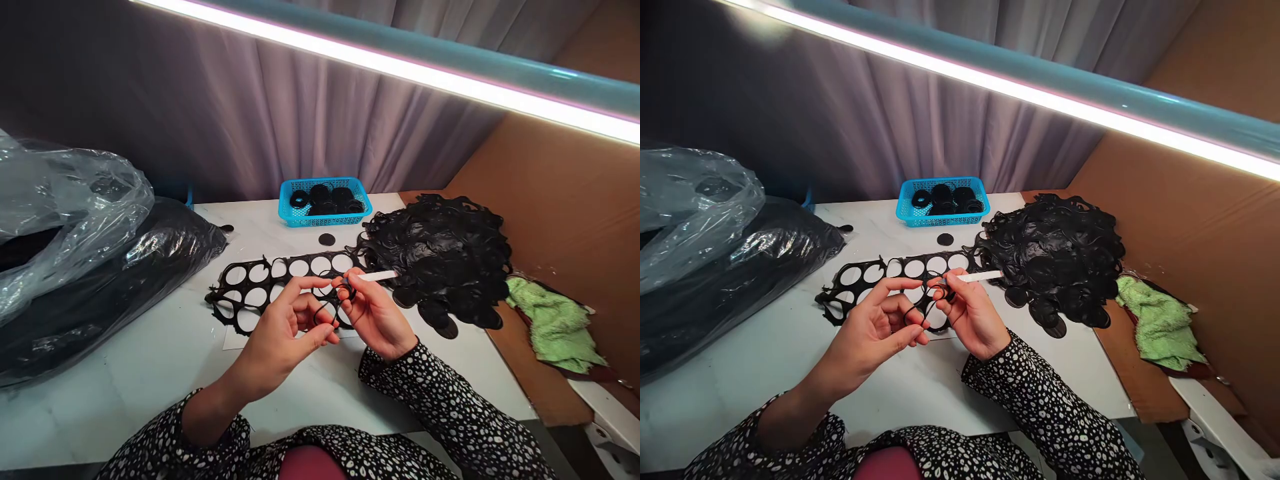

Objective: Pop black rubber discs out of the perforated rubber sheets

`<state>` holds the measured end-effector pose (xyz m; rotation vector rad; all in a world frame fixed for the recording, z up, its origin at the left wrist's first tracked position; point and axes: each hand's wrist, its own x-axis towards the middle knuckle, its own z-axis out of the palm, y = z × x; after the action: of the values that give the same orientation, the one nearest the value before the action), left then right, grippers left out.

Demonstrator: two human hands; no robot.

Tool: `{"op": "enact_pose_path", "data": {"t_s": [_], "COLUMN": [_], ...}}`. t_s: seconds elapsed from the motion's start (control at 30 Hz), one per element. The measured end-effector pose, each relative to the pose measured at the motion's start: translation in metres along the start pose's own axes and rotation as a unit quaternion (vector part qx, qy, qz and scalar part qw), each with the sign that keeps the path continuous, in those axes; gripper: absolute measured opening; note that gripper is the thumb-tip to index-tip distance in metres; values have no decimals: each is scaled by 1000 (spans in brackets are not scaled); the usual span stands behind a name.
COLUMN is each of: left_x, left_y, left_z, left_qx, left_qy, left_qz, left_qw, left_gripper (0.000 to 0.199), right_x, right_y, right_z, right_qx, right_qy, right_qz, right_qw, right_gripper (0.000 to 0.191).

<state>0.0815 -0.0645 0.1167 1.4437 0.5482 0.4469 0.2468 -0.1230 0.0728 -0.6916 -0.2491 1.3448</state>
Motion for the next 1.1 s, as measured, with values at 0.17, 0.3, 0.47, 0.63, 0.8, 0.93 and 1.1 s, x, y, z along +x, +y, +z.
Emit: {"op": "enact_pose_path", "data": {"t_s": [0.17, 0.3, 0.47, 0.63, 0.8, 0.93, 1.1], "left_x": [-1, -3, -4, -1, -2, 5, 15], "left_y": [2, 4, 6, -1, -18, -26, -25], "left_z": [1, 2, 3, 1, -16, -36, -44], "left_qx": [32, 41, 42, 5, 13, 10, -39], "left_qy": [-13, -16, -3, 8, 22, 82, 153], "left_qz": [10, 9, -2, 1, -77, -124, -177], "left_qw": [999, 999, 999, 1000, 997, 989, 972], "left_gripper": [45, 46, 48, 22, 25, 39, 46], "right_x": [0, 0, 1, 4, 20, 19, 1], "right_y": [1, 2, 3, 12, 4, -25, -47], "right_z": [0, -1, -3, -1, -12, -34, -61], "right_qx": [-1, -8, -21, -54, -130, -164, -315], "right_qy": [-13, -20, -38, -69, -92, -36, -103], "right_qz": [-8, -4, -3, 25, 43, -35, 51], "right_qw": [1000, 1000, 999, 996, 986, 985, 942], "right_gripper": [16, 17, 15, 22, 33, 37, 31]}}
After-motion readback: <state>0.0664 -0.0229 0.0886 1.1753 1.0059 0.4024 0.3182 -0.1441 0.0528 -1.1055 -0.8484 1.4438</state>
